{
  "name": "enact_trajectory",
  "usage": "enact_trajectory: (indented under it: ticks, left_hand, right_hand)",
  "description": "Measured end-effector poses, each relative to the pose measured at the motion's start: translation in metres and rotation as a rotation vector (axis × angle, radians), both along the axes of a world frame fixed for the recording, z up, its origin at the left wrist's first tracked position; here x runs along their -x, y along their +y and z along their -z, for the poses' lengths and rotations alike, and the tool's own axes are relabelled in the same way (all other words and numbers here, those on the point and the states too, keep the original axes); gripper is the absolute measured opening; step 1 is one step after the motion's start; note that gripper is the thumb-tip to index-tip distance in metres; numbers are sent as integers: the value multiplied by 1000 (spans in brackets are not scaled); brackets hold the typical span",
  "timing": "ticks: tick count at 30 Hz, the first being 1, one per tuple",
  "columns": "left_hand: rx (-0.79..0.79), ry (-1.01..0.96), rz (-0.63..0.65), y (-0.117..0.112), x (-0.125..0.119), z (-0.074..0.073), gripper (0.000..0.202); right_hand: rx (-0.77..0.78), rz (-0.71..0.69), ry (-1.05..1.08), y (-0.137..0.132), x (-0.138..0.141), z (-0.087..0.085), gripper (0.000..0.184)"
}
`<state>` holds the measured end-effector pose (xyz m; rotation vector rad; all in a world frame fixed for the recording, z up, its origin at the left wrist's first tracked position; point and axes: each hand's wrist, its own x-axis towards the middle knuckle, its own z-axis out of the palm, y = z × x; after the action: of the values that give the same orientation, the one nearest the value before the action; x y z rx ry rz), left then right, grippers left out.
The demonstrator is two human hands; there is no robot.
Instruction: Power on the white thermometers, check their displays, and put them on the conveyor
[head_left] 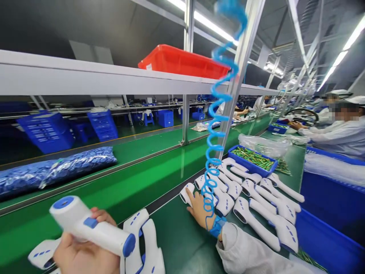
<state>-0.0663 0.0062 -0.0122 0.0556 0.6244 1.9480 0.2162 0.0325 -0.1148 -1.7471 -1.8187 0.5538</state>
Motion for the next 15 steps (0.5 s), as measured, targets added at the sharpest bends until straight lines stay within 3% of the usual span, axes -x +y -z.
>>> enact_trajectory:
  ticks: [2,4,7,9,11,13,15]
  left_hand:
    - [88,-348,50,-1,-8,-14,25]
    - [80,-595,175,-4,-13,-25,28]
    - [11,-668,311,-6,-18,-29,32]
    - [15,-534,301,-5,-21,-25,32]
    - [17,-241,159,-3,-26,-18,27]
    - [-12,188,-140,-1,-32,-9,29]
    - [-24,671,-495,-2,-37,-1,34]
  right_hand:
    - [74,7,-4,4,-4,-7,65]
    - [127,-68,51,13,-5,-25,57]
    - [169,-245,198,29,-1,-62,45]
    - [105,-340,454,34,9,-89,47]
    - [-28,-395,828,33,23,-112,51]
    - [-128,-424,1132,27,38,-129,55]
    - [-142,-464,1251,22,50,-138,55]
